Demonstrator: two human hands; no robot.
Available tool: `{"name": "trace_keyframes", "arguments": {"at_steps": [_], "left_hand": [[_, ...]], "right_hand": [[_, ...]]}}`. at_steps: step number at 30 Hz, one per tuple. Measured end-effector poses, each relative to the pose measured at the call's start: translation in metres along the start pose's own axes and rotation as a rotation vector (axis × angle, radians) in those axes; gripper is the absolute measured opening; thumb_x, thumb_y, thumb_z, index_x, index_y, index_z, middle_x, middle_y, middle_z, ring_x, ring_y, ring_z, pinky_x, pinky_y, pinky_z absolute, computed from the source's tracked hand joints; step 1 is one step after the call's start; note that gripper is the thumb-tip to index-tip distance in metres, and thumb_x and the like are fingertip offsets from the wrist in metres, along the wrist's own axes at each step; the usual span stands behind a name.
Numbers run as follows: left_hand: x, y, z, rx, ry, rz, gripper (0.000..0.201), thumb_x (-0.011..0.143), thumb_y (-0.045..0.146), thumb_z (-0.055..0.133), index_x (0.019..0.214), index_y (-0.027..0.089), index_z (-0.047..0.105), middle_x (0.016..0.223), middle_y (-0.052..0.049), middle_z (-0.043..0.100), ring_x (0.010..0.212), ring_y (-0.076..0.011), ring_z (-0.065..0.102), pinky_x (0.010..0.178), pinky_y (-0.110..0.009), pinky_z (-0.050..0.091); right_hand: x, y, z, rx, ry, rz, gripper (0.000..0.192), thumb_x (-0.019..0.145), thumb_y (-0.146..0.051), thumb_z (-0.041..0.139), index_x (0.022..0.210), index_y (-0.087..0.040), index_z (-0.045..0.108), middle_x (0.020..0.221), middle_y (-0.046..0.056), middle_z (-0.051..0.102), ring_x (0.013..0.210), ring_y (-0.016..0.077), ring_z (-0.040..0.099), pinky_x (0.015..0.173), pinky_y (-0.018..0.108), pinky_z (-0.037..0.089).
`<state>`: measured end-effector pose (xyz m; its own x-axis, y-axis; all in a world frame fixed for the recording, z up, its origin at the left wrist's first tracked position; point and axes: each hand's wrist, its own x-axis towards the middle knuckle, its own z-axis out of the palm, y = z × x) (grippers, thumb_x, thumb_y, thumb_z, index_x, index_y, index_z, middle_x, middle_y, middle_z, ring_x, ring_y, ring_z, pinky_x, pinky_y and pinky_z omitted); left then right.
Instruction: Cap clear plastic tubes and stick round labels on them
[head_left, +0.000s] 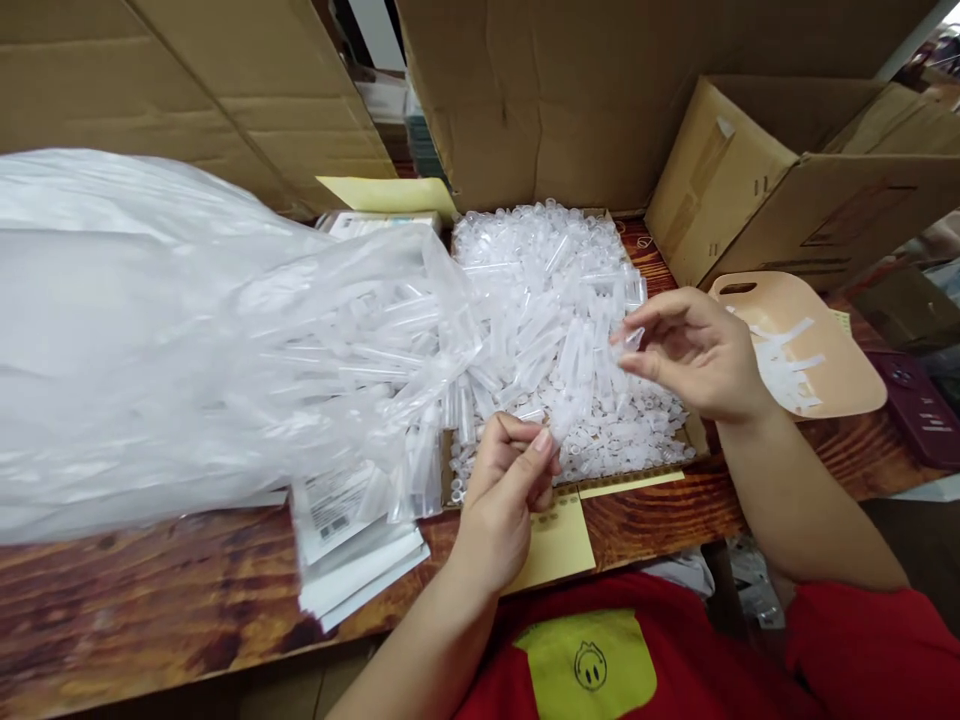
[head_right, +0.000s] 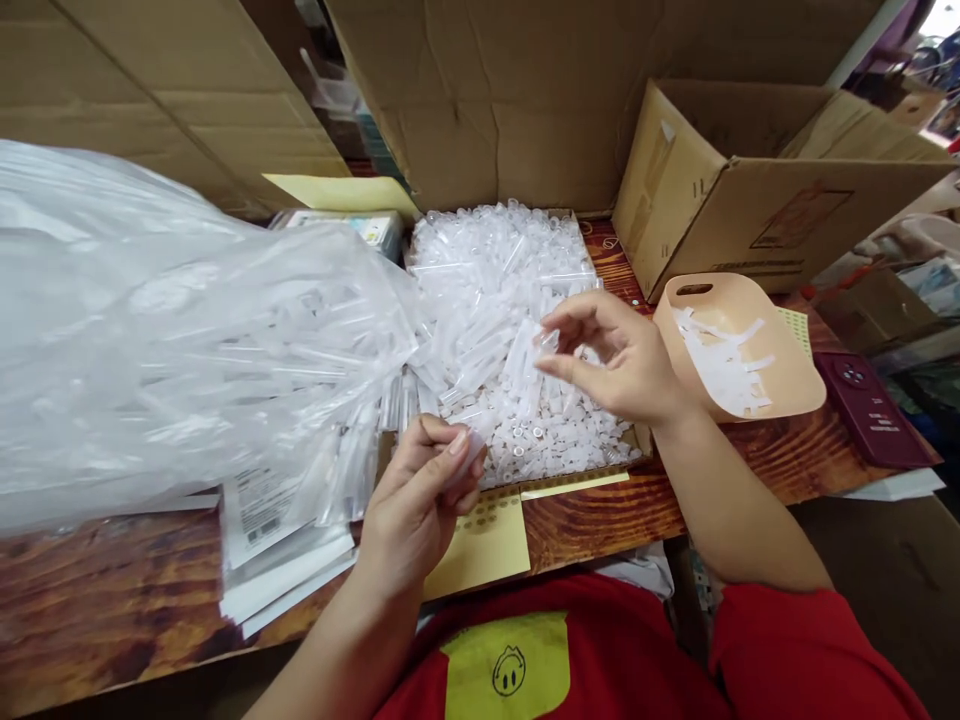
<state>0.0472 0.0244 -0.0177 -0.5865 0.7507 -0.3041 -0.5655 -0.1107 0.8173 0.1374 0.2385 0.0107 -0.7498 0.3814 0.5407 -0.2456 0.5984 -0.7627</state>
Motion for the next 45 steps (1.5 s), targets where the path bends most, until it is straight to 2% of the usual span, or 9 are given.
{"name": "trace_keyframes", "arguments": {"at_steps": [5, 9, 14, 17, 27, 31, 35, 41, 45], "left_hand": [[-0.001, -0.003, -0.003, 0.006, -0.100, 0.078, 0.048, 0.082, 0.049, 0.083, 0.084, 0.022, 0.043, 0.063, 0.007, 0.053, 0.045, -0.0054, 0.033, 0.041, -0.016, 0.023], [-0.003, -0.009, -0.012, 0.238, -0.152, 0.264, 0.027, 0.097, 0.041, 0.068, 0.090, 0.022, 0.051, 0.072, 0.004, 0.052, 0.052, -0.0070, 0.039, 0.048, -0.020, 0.032], [-0.003, -0.016, -0.016, 0.506, -0.142, 0.476, 0.010, 0.102, 0.028, 0.060, 0.097, 0.022, 0.055, 0.091, -0.002, 0.056, 0.081, -0.0135, 0.054, 0.074, -0.027, 0.043], [-0.003, -0.015, -0.015, 0.519, -0.180, 0.413, 0.008, 0.103, 0.028, 0.058, 0.099, 0.022, 0.054, 0.094, -0.003, 0.055, 0.085, -0.0152, 0.055, 0.080, -0.030, 0.044], [0.002, -0.016, -0.017, 0.664, -0.260, 0.535, 0.008, 0.102, 0.021, 0.057, 0.102, 0.022, 0.049, 0.097, -0.003, 0.056, 0.088, -0.0153, 0.055, 0.081, -0.028, 0.044], [0.004, -0.014, -0.017, 0.662, -0.216, 0.568, 0.009, 0.101, 0.018, 0.057, 0.103, 0.023, 0.049, 0.097, -0.002, 0.055, 0.088, -0.0142, 0.056, 0.080, -0.026, 0.045], [0.003, -0.011, -0.016, 0.783, -0.178, 0.707, 0.012, 0.099, 0.013, 0.057, 0.102, 0.022, 0.050, 0.093, -0.003, 0.057, 0.084, -0.0142, 0.057, 0.076, -0.026, 0.045], [0.001, -0.007, -0.010, 0.970, -0.127, 0.835, 0.014, 0.095, 0.010, 0.059, 0.098, 0.023, 0.053, 0.086, -0.003, 0.062, 0.077, -0.0167, 0.060, 0.071, -0.028, 0.046], [0.005, 0.001, -0.014, 1.055, 0.106, 1.010, 0.022, 0.091, 0.013, 0.066, 0.109, 0.023, 0.061, 0.101, -0.008, 0.066, 0.090, -0.0229, 0.062, 0.079, -0.034, 0.047]], "right_hand": [[-0.012, -0.011, 0.031, 0.242, -0.300, -0.069, 0.014, 0.088, -0.016, 0.079, 0.101, -0.017, 0.073, 0.095, 0.005, 0.076, 0.088, 0.0138, 0.071, 0.079, 0.026, 0.057], [-0.016, -0.012, 0.031, 0.207, -0.348, -0.016, 0.014, 0.089, -0.024, 0.080, 0.096, -0.015, 0.072, 0.086, 0.003, 0.073, 0.078, 0.0119, 0.067, 0.071, 0.022, 0.053], [-0.013, -0.024, 0.020, 0.043, -0.491, 0.157, 0.043, 0.101, -0.045, 0.062, 0.069, -0.017, 0.059, 0.060, -0.004, 0.050, 0.056, 0.0079, 0.045, 0.052, 0.021, 0.035], [-0.012, -0.028, 0.018, 0.024, -0.493, 0.093, 0.027, 0.099, -0.039, 0.063, 0.083, -0.017, 0.064, 0.076, 0.001, 0.063, 0.069, 0.0112, 0.055, 0.063, 0.023, 0.043], [-0.018, -0.026, 0.022, -0.021, -0.529, 0.226, 0.032, 0.102, -0.038, 0.053, 0.078, -0.018, 0.058, 0.065, -0.003, 0.053, 0.059, 0.0093, 0.047, 0.057, 0.022, 0.037], [-0.020, -0.024, 0.021, 0.011, -0.526, 0.204, 0.021, 0.094, -0.036, 0.066, 0.101, -0.017, 0.064, 0.080, -0.001, 0.062, 0.065, 0.0099, 0.052, 0.059, 0.022, 0.038], [-0.022, -0.021, 0.026, 0.053, -0.505, 0.358, 0.038, 0.097, -0.046, 0.060, 0.071, -0.018, 0.056, 0.060, -0.005, 0.042, 0.058, 0.0093, 0.040, 0.054, 0.023, 0.031], [-0.018, -0.023, 0.031, 0.176, -0.545, 0.451, 0.044, 0.094, -0.059, 0.060, 0.082, -0.017, 0.062, 0.070, -0.002, 0.054, 0.067, 0.0116, 0.046, 0.063, 0.026, 0.037], [0.022, -0.026, 0.029, 0.049, -0.563, 0.433, 0.056, 0.092, -0.070, 0.058, 0.072, -0.018, 0.056, 0.064, -0.003, 0.046, 0.061, 0.0114, 0.042, 0.060, 0.027, 0.035]]}}
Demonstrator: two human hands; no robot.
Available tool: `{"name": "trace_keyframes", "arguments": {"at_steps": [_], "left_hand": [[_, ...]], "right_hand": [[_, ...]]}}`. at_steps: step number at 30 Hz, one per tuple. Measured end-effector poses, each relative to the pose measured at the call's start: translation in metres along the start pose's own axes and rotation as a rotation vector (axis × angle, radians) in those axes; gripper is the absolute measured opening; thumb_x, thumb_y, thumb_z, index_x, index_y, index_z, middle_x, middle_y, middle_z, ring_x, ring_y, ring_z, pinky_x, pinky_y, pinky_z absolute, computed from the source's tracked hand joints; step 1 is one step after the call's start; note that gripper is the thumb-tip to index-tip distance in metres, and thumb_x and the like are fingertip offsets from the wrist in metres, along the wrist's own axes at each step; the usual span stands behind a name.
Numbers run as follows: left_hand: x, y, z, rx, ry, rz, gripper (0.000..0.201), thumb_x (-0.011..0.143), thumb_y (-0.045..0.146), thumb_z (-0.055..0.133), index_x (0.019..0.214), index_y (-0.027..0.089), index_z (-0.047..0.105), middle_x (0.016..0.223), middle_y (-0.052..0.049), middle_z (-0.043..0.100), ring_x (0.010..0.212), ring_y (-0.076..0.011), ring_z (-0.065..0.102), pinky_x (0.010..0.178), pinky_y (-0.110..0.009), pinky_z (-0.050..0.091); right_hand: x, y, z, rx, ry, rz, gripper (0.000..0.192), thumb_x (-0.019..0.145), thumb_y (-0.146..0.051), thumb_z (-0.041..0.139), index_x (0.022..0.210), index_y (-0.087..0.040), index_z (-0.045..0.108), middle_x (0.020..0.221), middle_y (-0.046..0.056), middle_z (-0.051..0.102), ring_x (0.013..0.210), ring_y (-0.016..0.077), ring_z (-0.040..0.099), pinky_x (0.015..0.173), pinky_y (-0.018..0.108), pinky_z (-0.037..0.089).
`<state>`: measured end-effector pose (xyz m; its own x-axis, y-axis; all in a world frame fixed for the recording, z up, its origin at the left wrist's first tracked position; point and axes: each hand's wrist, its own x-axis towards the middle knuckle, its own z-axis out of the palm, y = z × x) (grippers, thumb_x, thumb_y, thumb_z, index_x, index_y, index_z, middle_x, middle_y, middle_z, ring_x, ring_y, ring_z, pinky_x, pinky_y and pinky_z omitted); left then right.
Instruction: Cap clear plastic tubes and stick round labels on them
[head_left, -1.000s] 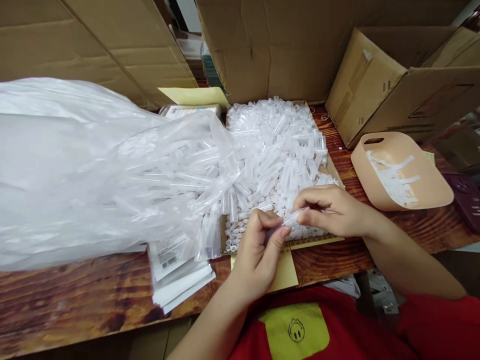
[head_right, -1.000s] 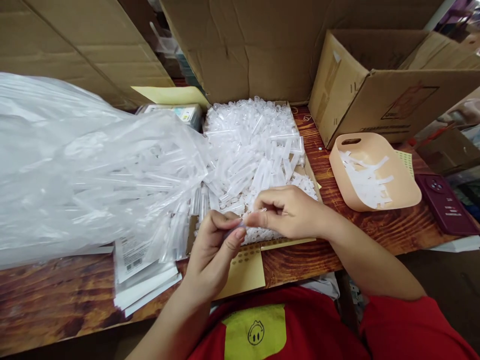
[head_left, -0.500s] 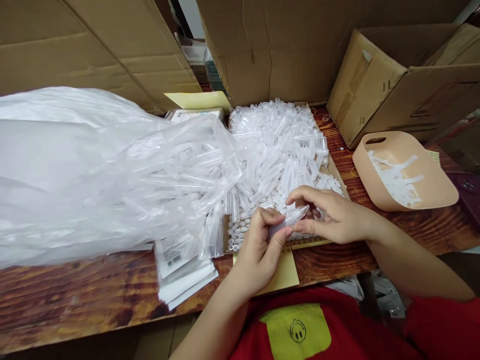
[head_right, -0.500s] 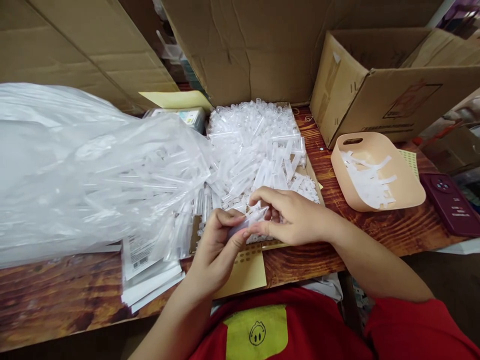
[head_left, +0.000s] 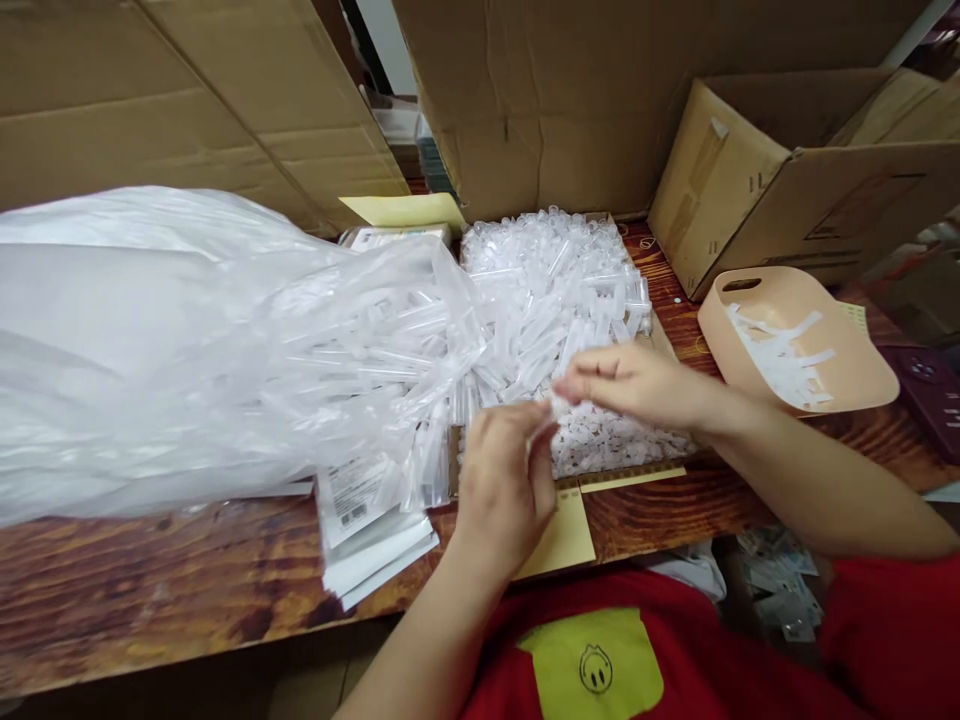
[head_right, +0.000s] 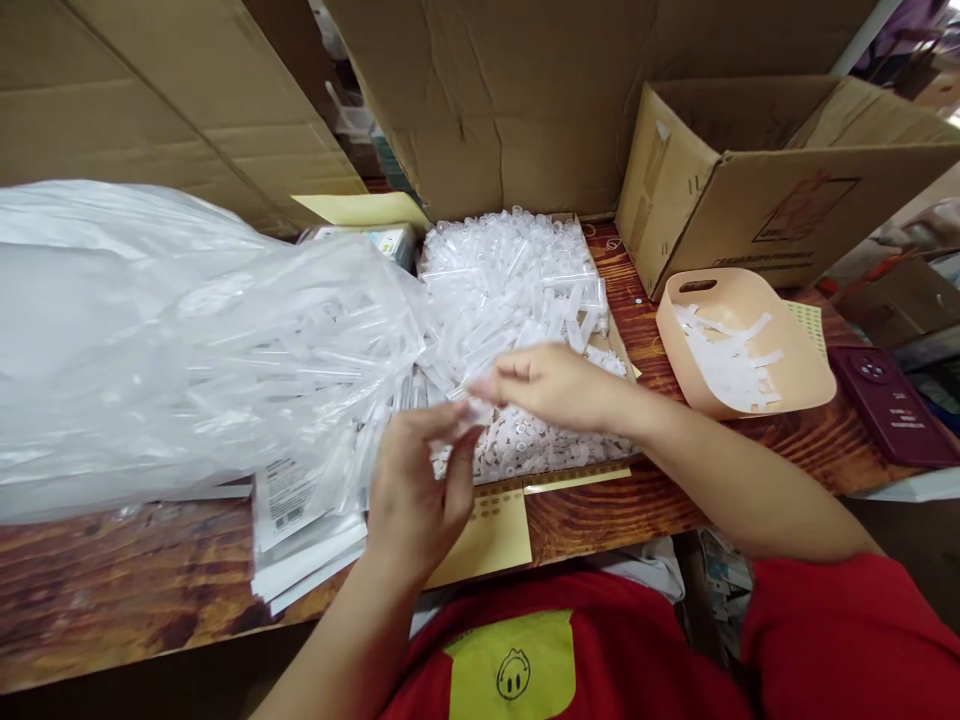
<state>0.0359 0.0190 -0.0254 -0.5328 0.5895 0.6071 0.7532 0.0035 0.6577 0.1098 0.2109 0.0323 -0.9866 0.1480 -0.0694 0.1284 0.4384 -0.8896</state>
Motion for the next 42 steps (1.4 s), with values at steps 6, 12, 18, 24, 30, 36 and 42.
{"name": "trace_keyframes", "arguments": {"at_steps": [6, 12, 18, 24, 30, 36, 42], "left_hand": [[0.007, -0.017, -0.001, 0.393, -0.368, -0.235, 0.005, 0.091, 0.015, 0.062, 0.089, 0.019, 0.063, 0.085, -0.007, 0.063, 0.076, -0.0251, 0.059, 0.072, -0.036, 0.044], [0.003, -0.026, 0.012, 0.556, -0.564, -0.107, 0.025, 0.089, 0.003, 0.051, 0.084, 0.018, 0.070, 0.085, -0.010, 0.067, 0.079, -0.0264, 0.064, 0.072, -0.037, 0.047], [0.004, -0.025, 0.014, 0.572, -0.562, -0.118, 0.026, 0.089, 0.002, 0.049, 0.087, 0.016, 0.070, 0.090, -0.011, 0.070, 0.082, -0.0278, 0.067, 0.074, -0.038, 0.051], [0.007, -0.023, 0.014, 0.554, -0.542, -0.159, 0.017, 0.088, 0.006, 0.054, 0.092, 0.014, 0.068, 0.093, -0.012, 0.071, 0.088, -0.0302, 0.069, 0.079, -0.042, 0.054], [0.006, -0.029, 0.007, 0.365, -0.416, -0.131, 0.016, 0.086, 0.010, 0.056, 0.096, 0.016, 0.066, 0.088, -0.007, 0.071, 0.082, -0.0246, 0.070, 0.077, -0.037, 0.055], [0.011, -0.024, 0.001, 0.087, -0.353, -0.274, 0.011, 0.087, 0.019, 0.058, 0.094, 0.019, 0.067, 0.081, -0.002, 0.070, 0.069, -0.0151, 0.064, 0.064, -0.027, 0.051], [0.012, -0.021, -0.001, -0.061, -0.262, -0.385, 0.008, 0.087, 0.025, 0.064, 0.090, 0.018, 0.066, 0.082, -0.002, 0.071, 0.072, -0.0130, 0.064, 0.063, -0.023, 0.050]], "right_hand": [[0.083, -0.021, -0.031, -0.596, 0.527, 0.032, 0.033, 0.110, -0.041, 0.042, 0.097, -0.016, 0.060, 0.090, 0.007, 0.062, 0.090, 0.0223, 0.061, 0.083, 0.035, 0.045], [0.055, -0.009, -0.037, -0.852, 0.293, -0.003, 0.028, 0.105, -0.037, 0.049, 0.121, -0.016, 0.061, 0.122, 0.015, 0.064, 0.108, 0.0294, 0.062, 0.093, 0.040, 0.046], [-0.017, 0.027, -0.045, -0.849, 0.003, -0.103, 0.015, 0.093, -0.013, 0.054, 0.093, -0.018, 0.068, 0.092, 0.007, 0.066, 0.084, 0.0194, 0.061, 0.075, 0.030, 0.044], [-0.010, 0.051, -0.026, -1.066, -0.067, -0.301, 0.032, 0.082, 0.000, 0.052, 0.100, -0.017, 0.071, 0.101, 0.010, 0.062, 0.094, 0.0241, 0.057, 0.081, 0.035, 0.043], [-0.014, 0.052, -0.032, -1.182, -0.002, -0.340, 0.027, 0.076, 0.001, 0.050, 0.089, -0.018, 0.062, 0.098, 0.009, 0.060, 0.091, 0.0237, 0.051, 0.081, 0.036, 0.039], [-0.018, 0.056, -0.029, -1.063, 0.036, -0.405, 0.026, 0.081, 0.001, 0.049, 0.093, -0.017, 0.063, 0.098, 0.008, 0.060, 0.093, 0.0227, 0.051, 0.084, 0.035, 0.038], [-0.012, 0.060, -0.006, -1.143, 0.044, -0.466, 0.022, 0.094, -0.004, 0.049, 0.087, -0.019, 0.065, 0.088, 0.006, 0.054, 0.085, 0.0216, 0.044, 0.074, 0.034, 0.030]]}}
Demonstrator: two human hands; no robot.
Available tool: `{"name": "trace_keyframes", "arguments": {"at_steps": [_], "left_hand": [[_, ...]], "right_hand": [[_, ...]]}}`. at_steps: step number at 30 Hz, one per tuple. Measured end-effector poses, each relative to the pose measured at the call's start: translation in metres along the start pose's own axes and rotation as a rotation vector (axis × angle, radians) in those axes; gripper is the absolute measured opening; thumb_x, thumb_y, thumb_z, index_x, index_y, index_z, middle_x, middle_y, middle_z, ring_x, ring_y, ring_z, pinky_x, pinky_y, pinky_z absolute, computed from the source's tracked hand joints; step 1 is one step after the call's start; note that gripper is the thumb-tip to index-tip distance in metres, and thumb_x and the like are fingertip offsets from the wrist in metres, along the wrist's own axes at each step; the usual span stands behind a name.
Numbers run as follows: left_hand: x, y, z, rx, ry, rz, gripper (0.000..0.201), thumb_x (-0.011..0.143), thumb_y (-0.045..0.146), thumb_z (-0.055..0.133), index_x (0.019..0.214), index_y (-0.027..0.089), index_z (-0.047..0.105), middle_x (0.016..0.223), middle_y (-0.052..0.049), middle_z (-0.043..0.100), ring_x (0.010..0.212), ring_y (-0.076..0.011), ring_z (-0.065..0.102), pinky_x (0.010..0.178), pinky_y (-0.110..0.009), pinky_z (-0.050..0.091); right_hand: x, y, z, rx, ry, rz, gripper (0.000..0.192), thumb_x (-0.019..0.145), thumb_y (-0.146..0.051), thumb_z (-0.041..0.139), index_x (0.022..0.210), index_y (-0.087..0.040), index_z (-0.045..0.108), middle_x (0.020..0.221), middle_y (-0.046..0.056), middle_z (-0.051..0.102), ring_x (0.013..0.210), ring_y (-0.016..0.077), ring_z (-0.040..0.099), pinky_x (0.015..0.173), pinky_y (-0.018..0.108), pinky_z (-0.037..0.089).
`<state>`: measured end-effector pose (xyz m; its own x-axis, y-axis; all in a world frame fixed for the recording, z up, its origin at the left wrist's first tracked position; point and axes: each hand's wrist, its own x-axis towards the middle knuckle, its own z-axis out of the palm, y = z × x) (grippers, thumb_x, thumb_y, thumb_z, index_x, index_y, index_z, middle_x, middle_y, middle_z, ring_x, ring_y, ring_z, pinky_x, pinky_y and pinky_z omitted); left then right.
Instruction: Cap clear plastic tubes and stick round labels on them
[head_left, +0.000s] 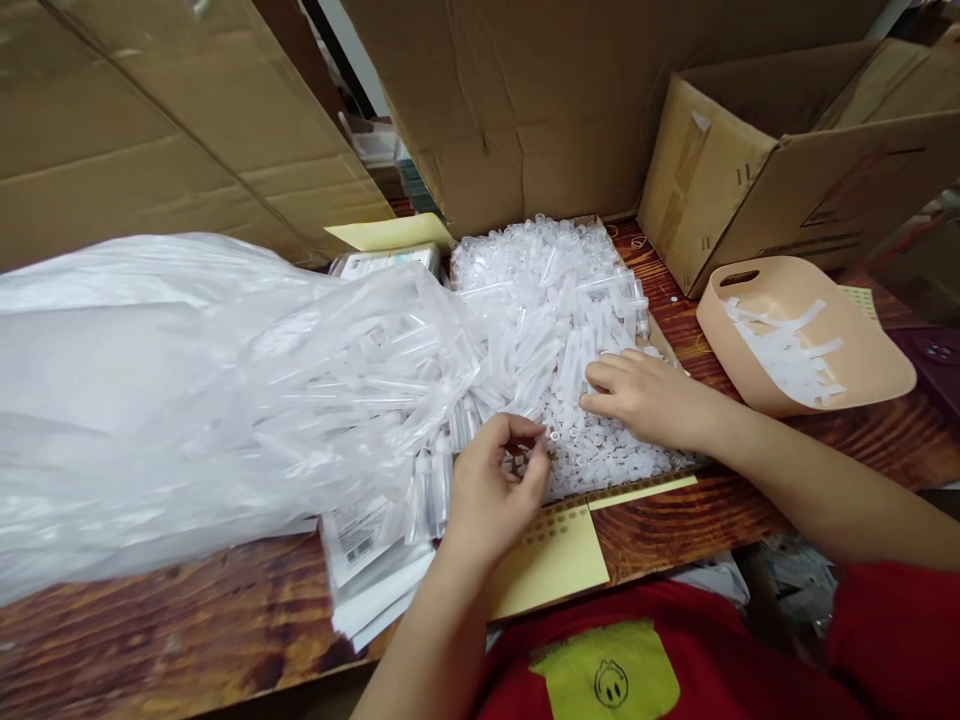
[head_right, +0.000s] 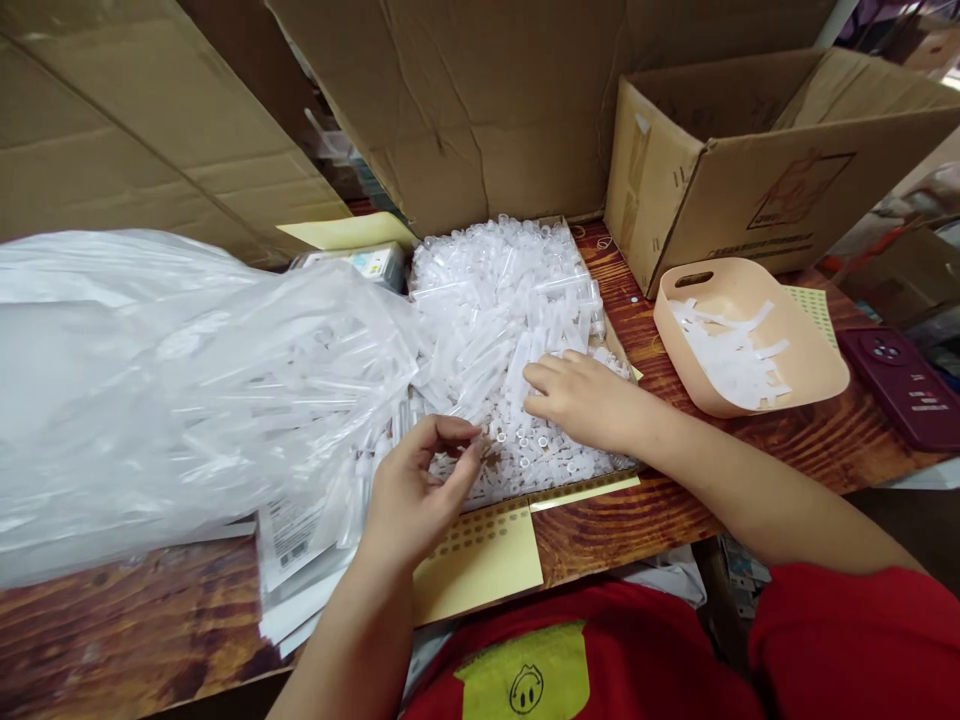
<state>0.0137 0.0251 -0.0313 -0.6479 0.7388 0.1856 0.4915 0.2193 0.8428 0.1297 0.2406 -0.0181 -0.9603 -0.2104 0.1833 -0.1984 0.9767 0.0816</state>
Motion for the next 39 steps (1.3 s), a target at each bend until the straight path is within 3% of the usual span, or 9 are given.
{"name": "trace_keyframes", "arguments": {"at_steps": [6, 11, 15, 21, 25, 28, 31, 35, 39], "left_hand": [[0.001, 0.000, -0.002, -0.133, 0.046, 0.007, 0.027, 0.090, 0.023, 0.066, 0.116, 0.021, 0.074, 0.090, -0.002, 0.069, 0.080, -0.0117, 0.064, 0.077, -0.024, 0.053], [0.001, 0.006, -0.005, -0.491, -0.013, -0.166, 0.016, 0.086, 0.024, 0.074, 0.101, 0.024, 0.081, 0.095, -0.003, 0.073, 0.083, -0.0111, 0.069, 0.075, -0.021, 0.055], [0.000, 0.009, -0.006, -0.814, -0.055, -0.345, 0.014, 0.078, 0.022, 0.085, 0.091, 0.024, 0.080, 0.084, 0.000, 0.076, 0.079, -0.0099, 0.074, 0.069, -0.014, 0.056], [0.000, 0.011, -0.009, -0.997, -0.083, -0.479, 0.021, 0.069, 0.024, 0.093, 0.079, 0.019, 0.074, 0.073, 0.000, 0.076, 0.073, -0.0135, 0.078, 0.063, -0.014, 0.057], [0.000, 0.014, -0.006, -0.904, 0.002, -0.437, 0.021, 0.066, 0.020, 0.091, 0.073, 0.018, 0.071, 0.074, 0.001, 0.075, 0.070, -0.0119, 0.075, 0.064, -0.016, 0.058], [-0.001, 0.017, -0.002, -0.723, 0.105, -0.330, 0.018, 0.065, 0.017, 0.089, 0.070, 0.018, 0.072, 0.074, 0.000, 0.075, 0.070, -0.0118, 0.072, 0.066, -0.019, 0.059], [-0.001, 0.018, 0.000, -0.611, 0.129, -0.275, 0.014, 0.067, 0.020, 0.085, 0.070, 0.018, 0.072, 0.074, -0.002, 0.075, 0.071, -0.0145, 0.071, 0.066, -0.023, 0.060], [-0.001, 0.012, 0.000, -0.502, 0.099, -0.247, 0.010, 0.072, 0.025, 0.084, 0.072, 0.020, 0.075, 0.078, -0.002, 0.078, 0.077, -0.0174, 0.075, 0.071, -0.026, 0.062], [-0.003, 0.005, 0.001, -0.166, 0.030, -0.110, 0.006, 0.084, 0.028, 0.079, 0.082, 0.023, 0.079, 0.088, -0.002, 0.081, 0.085, -0.0181, 0.077, 0.075, -0.028, 0.061]], "right_hand": [[-0.010, -0.002, 0.005, 0.058, 0.244, -0.053, 0.025, 0.098, -0.005, 0.044, 0.097, -0.018, 0.065, 0.091, 0.007, 0.058, 0.084, 0.0205, 0.048, 0.075, 0.033, 0.037], [-0.019, 0.002, -0.003, 0.325, 0.422, -0.014, 0.025, 0.096, -0.006, 0.054, 0.116, -0.019, 0.059, 0.100, 0.007, 0.064, 0.093, 0.0203, 0.060, 0.082, 0.034, 0.048], [-0.021, 0.005, -0.006, 0.492, 0.508, 0.117, 0.024, 0.094, -0.014, 0.066, 0.115, -0.023, 0.058, 0.098, 0.004, 0.066, 0.090, 0.0186, 0.064, 0.082, 0.032, 0.052], [-0.025, 0.010, 0.002, 0.701, 0.626, 0.398, 0.021, 0.093, -0.024, 0.071, 0.111, -0.027, 0.062, 0.097, 0.002, 0.065, 0.087, 0.0181, 0.066, 0.076, 0.032, 0.055], [-0.014, 0.012, 0.003, 0.475, 0.783, 0.502, 0.022, 0.095, -0.026, 0.069, 0.115, -0.027, 0.060, 0.101, 0.006, 0.066, 0.088, 0.0210, 0.066, 0.076, 0.037, 0.056], [-0.009, 0.017, -0.002, 0.261, 0.556, 0.462, 0.027, 0.096, -0.022, 0.064, 0.122, -0.024, 0.064, 0.114, 0.010, 0.070, 0.105, 0.0296, 0.068, 0.090, 0.048, 0.052], [-0.016, 0.025, -0.012, 0.172, 0.339, 0.455, 0.031, 0.095, -0.021, 0.063, 0.126, -0.022, 0.065, 0.128, 0.013, 0.068, 0.120, 0.0354, 0.064, 0.098, 0.054, 0.046], [-0.034, 0.035, -0.023, 0.189, 0.311, 0.539, 0.016, 0.098, -0.026, 0.058, 0.109, -0.022, 0.069, 0.113, 0.010, 0.074, 0.105, 0.0295, 0.069, 0.092, 0.046, 0.047], [-0.034, 0.028, -0.023, 0.300, 0.062, 0.651, 0.016, 0.096, -0.038, 0.060, 0.092, -0.022, 0.062, 0.080, 0.004, 0.071, 0.075, 0.0223, 0.066, 0.071, 0.035, 0.046]]}}
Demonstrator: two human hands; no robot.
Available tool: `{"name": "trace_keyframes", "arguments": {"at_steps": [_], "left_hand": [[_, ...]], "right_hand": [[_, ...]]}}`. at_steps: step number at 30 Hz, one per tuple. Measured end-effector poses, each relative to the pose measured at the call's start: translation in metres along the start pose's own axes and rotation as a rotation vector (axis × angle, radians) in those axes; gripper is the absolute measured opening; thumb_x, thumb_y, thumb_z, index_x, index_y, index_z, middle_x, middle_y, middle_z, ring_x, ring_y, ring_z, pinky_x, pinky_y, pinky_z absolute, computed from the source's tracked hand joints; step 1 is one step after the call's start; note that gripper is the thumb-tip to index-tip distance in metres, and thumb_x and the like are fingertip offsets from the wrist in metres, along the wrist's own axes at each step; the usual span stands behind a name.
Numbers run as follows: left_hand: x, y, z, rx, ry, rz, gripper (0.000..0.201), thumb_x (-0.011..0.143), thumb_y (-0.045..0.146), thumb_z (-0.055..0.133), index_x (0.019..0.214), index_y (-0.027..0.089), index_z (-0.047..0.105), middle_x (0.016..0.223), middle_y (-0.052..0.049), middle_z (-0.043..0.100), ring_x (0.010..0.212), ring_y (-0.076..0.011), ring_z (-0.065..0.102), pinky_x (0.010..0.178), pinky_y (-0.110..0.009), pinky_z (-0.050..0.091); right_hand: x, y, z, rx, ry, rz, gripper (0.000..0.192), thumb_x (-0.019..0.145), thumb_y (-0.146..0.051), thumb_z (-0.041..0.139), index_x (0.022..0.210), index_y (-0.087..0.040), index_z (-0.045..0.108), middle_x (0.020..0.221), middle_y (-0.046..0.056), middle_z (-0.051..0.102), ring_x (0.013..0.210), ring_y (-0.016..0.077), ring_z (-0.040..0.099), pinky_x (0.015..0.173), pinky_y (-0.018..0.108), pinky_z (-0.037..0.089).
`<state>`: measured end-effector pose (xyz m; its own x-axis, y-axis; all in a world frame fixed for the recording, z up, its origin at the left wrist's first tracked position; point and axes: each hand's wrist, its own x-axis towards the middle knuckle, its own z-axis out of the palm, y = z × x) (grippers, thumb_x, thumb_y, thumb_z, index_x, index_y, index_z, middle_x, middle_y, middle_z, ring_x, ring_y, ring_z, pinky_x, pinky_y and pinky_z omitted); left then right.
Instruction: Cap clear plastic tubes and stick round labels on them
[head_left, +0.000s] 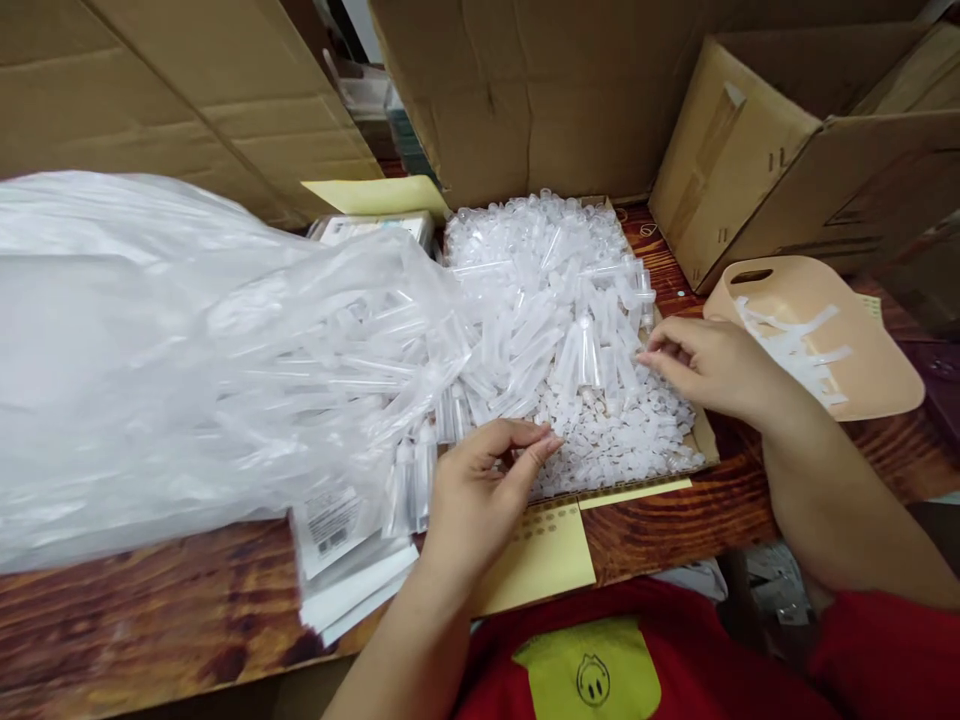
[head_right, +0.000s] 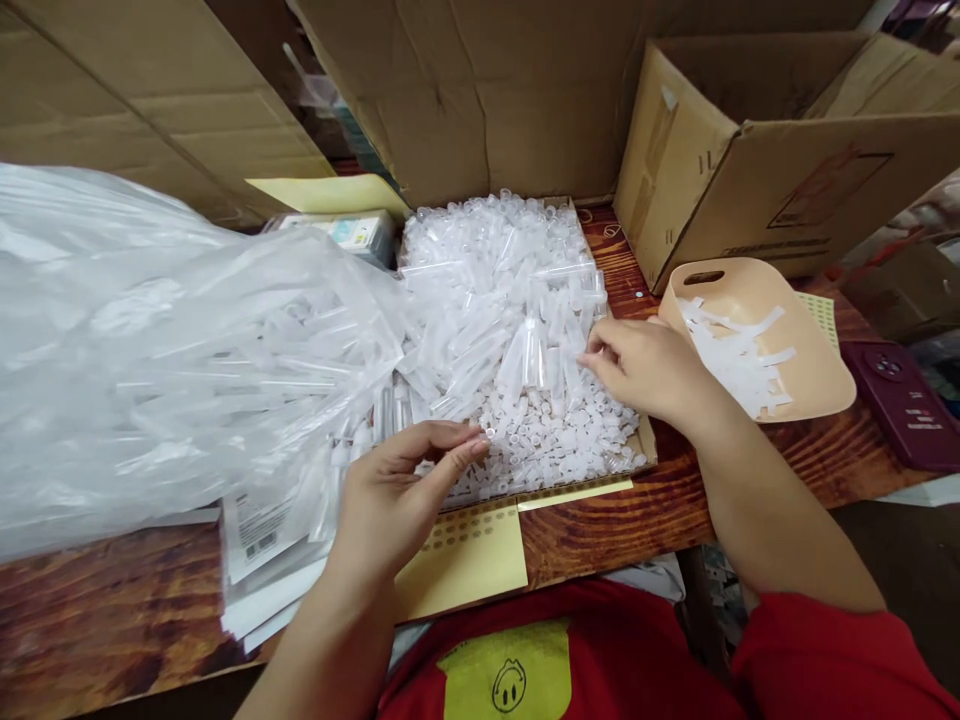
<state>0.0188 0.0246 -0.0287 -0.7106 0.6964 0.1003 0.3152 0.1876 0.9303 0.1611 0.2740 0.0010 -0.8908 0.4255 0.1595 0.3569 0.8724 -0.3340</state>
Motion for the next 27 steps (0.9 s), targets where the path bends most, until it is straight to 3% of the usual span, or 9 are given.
{"name": "trace_keyframes", "arguments": {"at_steps": [3, 8, 12, 18, 22, 27], "left_hand": [[-0.001, -0.004, 0.002, 0.232, -0.046, 0.170, 0.005, 0.091, 0.023, 0.073, 0.088, 0.021, 0.077, 0.090, -0.001, 0.080, 0.083, -0.0169, 0.076, 0.074, -0.028, 0.060], [-0.005, -0.005, 0.009, 0.511, -0.032, 0.551, 0.009, 0.095, 0.013, 0.064, 0.097, 0.016, 0.072, 0.092, -0.005, 0.078, 0.084, -0.0194, 0.074, 0.075, -0.032, 0.059], [-0.013, -0.001, 0.017, 0.610, -0.158, 0.768, 0.017, 0.099, 0.010, 0.053, 0.104, 0.013, 0.068, 0.095, -0.007, 0.076, 0.079, -0.0196, 0.070, 0.068, -0.034, 0.055], [-0.023, -0.003, 0.023, 0.737, -0.243, 0.774, 0.023, 0.101, 0.008, 0.044, 0.102, 0.013, 0.065, 0.091, -0.007, 0.071, 0.074, -0.0189, 0.063, 0.064, -0.035, 0.050], [-0.025, -0.004, 0.027, 0.741, -0.256, 0.747, 0.021, 0.099, 0.008, 0.045, 0.098, 0.013, 0.065, 0.093, -0.008, 0.069, 0.077, -0.0203, 0.061, 0.067, -0.037, 0.049], [-0.024, -0.009, 0.030, 0.767, -0.196, 0.652, 0.017, 0.100, 0.012, 0.049, 0.104, 0.012, 0.065, 0.095, -0.009, 0.068, 0.084, -0.0235, 0.060, 0.071, -0.039, 0.048]], "right_hand": [[-0.001, -0.014, 0.011, -0.055, -0.098, 0.088, 0.033, 0.090, -0.051, 0.067, 0.095, -0.021, 0.053, 0.070, 0.002, 0.064, 0.058, 0.0189, 0.057, 0.055, 0.030, 0.035], [-0.002, -0.017, 0.028, -0.113, -0.025, -0.066, 0.016, 0.092, -0.033, 0.060, 0.093, -0.021, 0.049, 0.074, 0.004, 0.062, 0.062, 0.0198, 0.056, 0.059, 0.030, 0.037], [-0.001, -0.006, 0.029, -0.050, 0.030, -0.101, 0.019, 0.096, -0.039, 0.059, 0.098, -0.021, 0.054, 0.070, 0.002, 0.061, 0.061, 0.0202, 0.056, 0.061, 0.032, 0.038], [-0.002, -0.004, 0.026, -0.037, 0.191, -0.111, 0.020, 0.101, -0.042, 0.056, 0.101, -0.023, 0.062, 0.073, 0.002, 0.066, 0.066, 0.0216, 0.060, 0.068, 0.036, 0.044], [-0.001, -0.009, 0.023, -0.065, 0.222, -0.307, 0.016, 0.103, -0.031, 0.055, 0.091, -0.024, 0.062, 0.083, 0.004, 0.071, 0.074, 0.0230, 0.065, 0.075, 0.039, 0.045], [-0.002, -0.025, 0.007, 0.043, 0.159, -0.488, 0.007, 0.098, -0.022, 0.063, 0.093, -0.026, 0.063, 0.081, 0.002, 0.070, 0.072, 0.0217, 0.063, 0.070, 0.039, 0.044]]}}
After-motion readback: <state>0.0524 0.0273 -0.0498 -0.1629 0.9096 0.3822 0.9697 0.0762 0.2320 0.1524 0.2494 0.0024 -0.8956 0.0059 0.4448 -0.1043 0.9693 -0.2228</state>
